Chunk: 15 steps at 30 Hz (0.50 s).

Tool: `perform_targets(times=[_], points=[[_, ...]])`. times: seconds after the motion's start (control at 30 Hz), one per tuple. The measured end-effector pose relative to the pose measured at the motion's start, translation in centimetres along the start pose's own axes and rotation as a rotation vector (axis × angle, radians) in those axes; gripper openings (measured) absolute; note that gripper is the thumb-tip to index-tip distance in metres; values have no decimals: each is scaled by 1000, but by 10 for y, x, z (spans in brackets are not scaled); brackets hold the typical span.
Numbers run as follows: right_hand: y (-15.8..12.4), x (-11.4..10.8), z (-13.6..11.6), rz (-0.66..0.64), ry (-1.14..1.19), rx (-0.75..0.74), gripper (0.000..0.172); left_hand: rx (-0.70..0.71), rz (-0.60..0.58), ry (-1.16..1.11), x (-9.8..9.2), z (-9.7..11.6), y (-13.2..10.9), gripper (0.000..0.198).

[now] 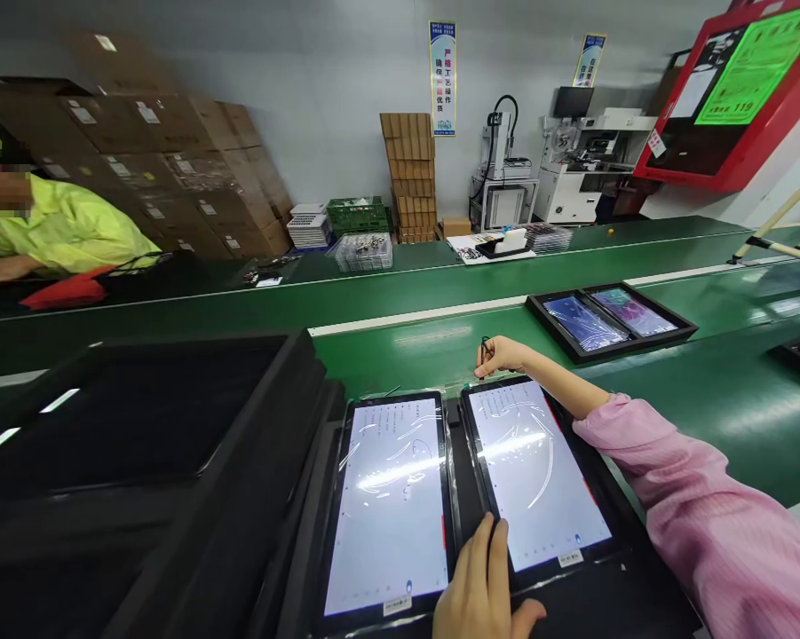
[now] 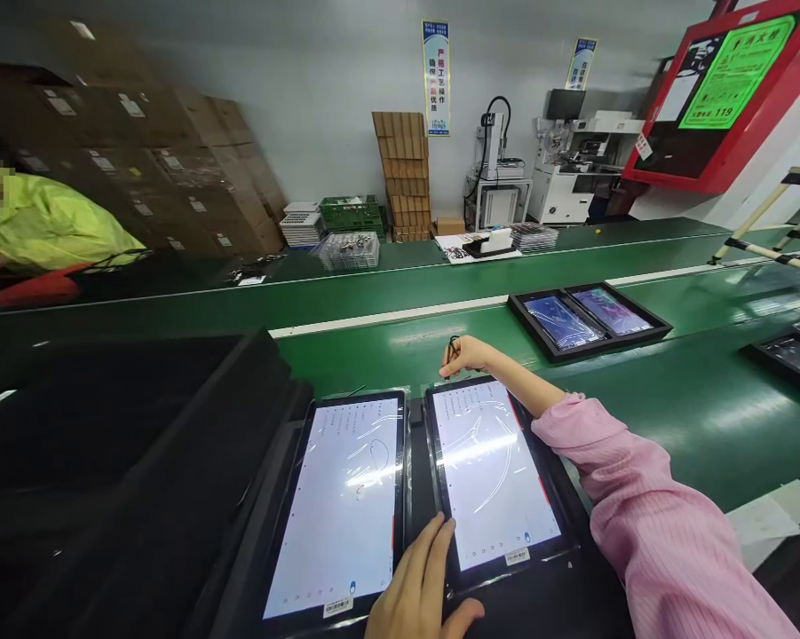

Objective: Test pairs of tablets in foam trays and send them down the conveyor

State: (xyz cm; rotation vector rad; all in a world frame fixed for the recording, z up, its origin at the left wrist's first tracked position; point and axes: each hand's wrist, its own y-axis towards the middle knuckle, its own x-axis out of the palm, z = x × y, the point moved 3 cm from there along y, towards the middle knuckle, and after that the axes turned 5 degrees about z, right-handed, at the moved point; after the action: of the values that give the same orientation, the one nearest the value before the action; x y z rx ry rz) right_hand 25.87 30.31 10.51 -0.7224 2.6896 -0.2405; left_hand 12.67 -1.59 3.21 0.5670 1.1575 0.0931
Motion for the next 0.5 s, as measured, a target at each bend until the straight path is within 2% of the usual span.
perform_targets(times=[0.1,0.23,0.5], points=[[-3,-2,1,11,-39,-5,53,-26,-15,-14,-1,1,1,76],[-2,-2,3,-20,-85,26,56,-40,-19,-25,-4,4,3,77],[10,2,-4,-249,-177,156,52,-131,-40,-4,-8,11,7,77]])
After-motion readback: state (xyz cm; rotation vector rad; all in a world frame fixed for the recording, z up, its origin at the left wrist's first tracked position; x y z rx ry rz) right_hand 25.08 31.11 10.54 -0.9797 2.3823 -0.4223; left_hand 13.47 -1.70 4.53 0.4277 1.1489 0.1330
